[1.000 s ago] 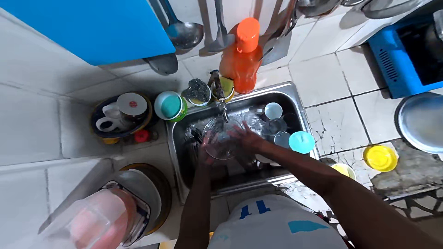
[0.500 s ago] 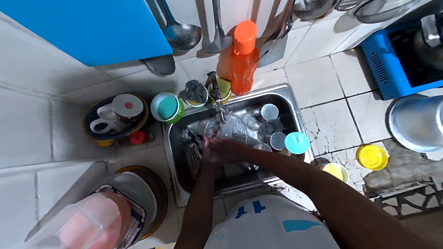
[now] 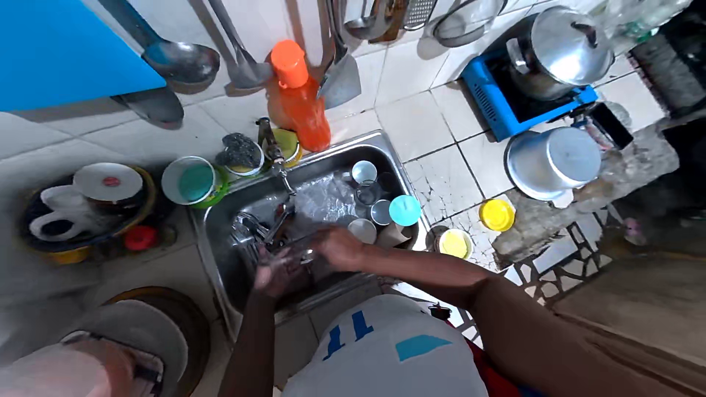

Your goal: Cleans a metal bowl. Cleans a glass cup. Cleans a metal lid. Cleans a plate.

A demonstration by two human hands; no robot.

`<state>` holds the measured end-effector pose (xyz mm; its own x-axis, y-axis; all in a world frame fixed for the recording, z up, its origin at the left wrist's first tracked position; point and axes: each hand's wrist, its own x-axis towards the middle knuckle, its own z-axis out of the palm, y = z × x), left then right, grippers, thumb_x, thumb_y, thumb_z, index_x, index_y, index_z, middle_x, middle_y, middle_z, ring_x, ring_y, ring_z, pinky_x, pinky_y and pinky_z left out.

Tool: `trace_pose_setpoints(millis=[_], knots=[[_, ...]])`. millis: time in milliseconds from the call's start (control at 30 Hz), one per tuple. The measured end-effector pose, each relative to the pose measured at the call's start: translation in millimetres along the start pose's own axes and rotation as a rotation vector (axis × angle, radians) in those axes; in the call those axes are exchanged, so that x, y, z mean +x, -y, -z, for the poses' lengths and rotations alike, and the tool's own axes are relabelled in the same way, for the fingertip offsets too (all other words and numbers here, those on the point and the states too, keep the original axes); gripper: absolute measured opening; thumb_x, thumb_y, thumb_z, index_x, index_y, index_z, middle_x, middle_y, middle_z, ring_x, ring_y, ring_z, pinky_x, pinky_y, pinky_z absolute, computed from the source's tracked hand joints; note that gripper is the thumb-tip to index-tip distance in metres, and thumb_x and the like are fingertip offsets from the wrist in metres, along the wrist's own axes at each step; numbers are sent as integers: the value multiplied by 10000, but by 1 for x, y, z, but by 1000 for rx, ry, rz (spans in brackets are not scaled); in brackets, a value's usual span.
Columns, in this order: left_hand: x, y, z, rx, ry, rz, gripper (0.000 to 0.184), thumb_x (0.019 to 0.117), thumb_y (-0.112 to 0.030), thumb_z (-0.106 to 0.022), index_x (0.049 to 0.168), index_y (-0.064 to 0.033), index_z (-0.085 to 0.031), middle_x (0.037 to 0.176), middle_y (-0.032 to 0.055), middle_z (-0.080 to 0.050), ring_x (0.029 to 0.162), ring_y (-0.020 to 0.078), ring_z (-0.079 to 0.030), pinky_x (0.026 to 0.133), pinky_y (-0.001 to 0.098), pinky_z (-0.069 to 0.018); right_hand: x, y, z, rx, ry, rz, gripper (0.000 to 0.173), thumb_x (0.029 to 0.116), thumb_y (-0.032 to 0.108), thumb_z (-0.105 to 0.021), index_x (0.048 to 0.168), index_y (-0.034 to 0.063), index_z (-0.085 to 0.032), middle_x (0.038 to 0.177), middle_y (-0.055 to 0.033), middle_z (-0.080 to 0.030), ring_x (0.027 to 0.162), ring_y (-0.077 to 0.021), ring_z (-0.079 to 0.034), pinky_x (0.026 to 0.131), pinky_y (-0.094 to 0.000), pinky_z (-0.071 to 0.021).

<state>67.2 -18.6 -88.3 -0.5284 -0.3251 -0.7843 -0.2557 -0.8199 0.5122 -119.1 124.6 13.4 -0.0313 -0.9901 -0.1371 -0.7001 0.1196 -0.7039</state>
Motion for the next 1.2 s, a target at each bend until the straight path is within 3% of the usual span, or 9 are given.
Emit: trace_pose_setpoints(millis=[167, 233, 333, 467, 633, 800, 967, 1067, 1200], knots=[[-6, 24, 14, 246, -211, -45, 696, 1097, -570, -160, 1546, -85, -377, 1375, 189, -599, 1126, 297, -664, 915, 446, -556, -72, -21, 61, 467, -235, -233, 179, 1013, 96, -614, 1067, -58, -687, 943, -155, -702, 857, -204, -669, 838, -408, -560], [-13, 34, 25, 290, -287, -61, 611, 1114, -502, -265, 1533, -79, -403, 1432, 185, -571, 1189, 296, -637, 963, 455, -529, -129, -39, 96, 547, -349, -282, 164, 1017, 35, -573, 1119, -47, -672, 998, -124, -716, 864, -154, -694, 833, -359, -596], [-37, 46, 35, 323, -372, -125, 513, 1103, -419, -415, 1479, -76, -477, 1363, 151, -622, 1116, 249, -663, 928, 427, -544, -225, -74, 142, 654, -650, -493, 180, 1004, 8, -514, 1144, 40, -623, 994, -27, -682, 811, -99, -658, 775, -314, -587], [-57, 56, 43, 345, -423, -231, 479, 1117, -349, -392, 1473, -35, -464, 1343, 154, -621, 1094, 209, -664, 928, 383, -547, -349, -154, 178, 833, -1176, -817, 163, 1066, 148, -505, 1195, 108, -596, 892, 41, -667, 687, -46, -621, 656, -234, -560], [-65, 55, 18, 441, -507, -231, 440, 1102, -323, -462, 1428, -30, -503, 1257, 138, -641, 1001, 179, -664, 867, 362, -555, -452, -263, 184, 1157, -1607, -777, 158, 1099, 241, -435, 1093, 127, -545, 806, 9, -667, 621, -67, -621, 568, -226, -539], [-58, 63, -17, 637, -443, -271, 459, 1102, -260, -475, 1482, -3, -464, 1332, 224, -605, 1091, 261, -667, 947, 424, -555, -458, -321, 178, 1405, -1849, -555, 210, 1101, 228, -359, 953, 155, -490, 717, 16, -593, 582, -65, -600, 558, -219, -549], [-52, 72, -45, 600, -412, -259, 427, 1090, -222, -491, 1446, 14, -488, 1322, 221, -604, 1091, 257, -657, 940, 424, -549, -429, -324, 193, 791, -1810, -1053, 265, 1071, 283, -526, 1184, 43, -530, 791, -27, -527, 585, -99, -531, 571, -283, -508], [-42, 80, -51, 602, -431, -247, 396, 1090, -208, -497, 1414, 19, -520, 1265, 204, -627, 1026, 219, -657, 909, 398, -549, -423, -331, 200, 555, -1784, -1244, 502, 1029, 338, -606, 1360, -22, -493, 1051, -146, -583, 783, -190, -601, 701, -374, -542], [-34, 87, -56, 655, -440, -227, 399, 1094, -216, -492, 1414, 20, -526, 1284, 226, -622, 1069, 250, -651, 943, 425, -533, -422, -343, 212, 411, -1758, -1372, 576, 996, 350, -652, 1365, -77, -533, 1293, -239, -625, 1181, -302, -636, 991, -454, -532]])
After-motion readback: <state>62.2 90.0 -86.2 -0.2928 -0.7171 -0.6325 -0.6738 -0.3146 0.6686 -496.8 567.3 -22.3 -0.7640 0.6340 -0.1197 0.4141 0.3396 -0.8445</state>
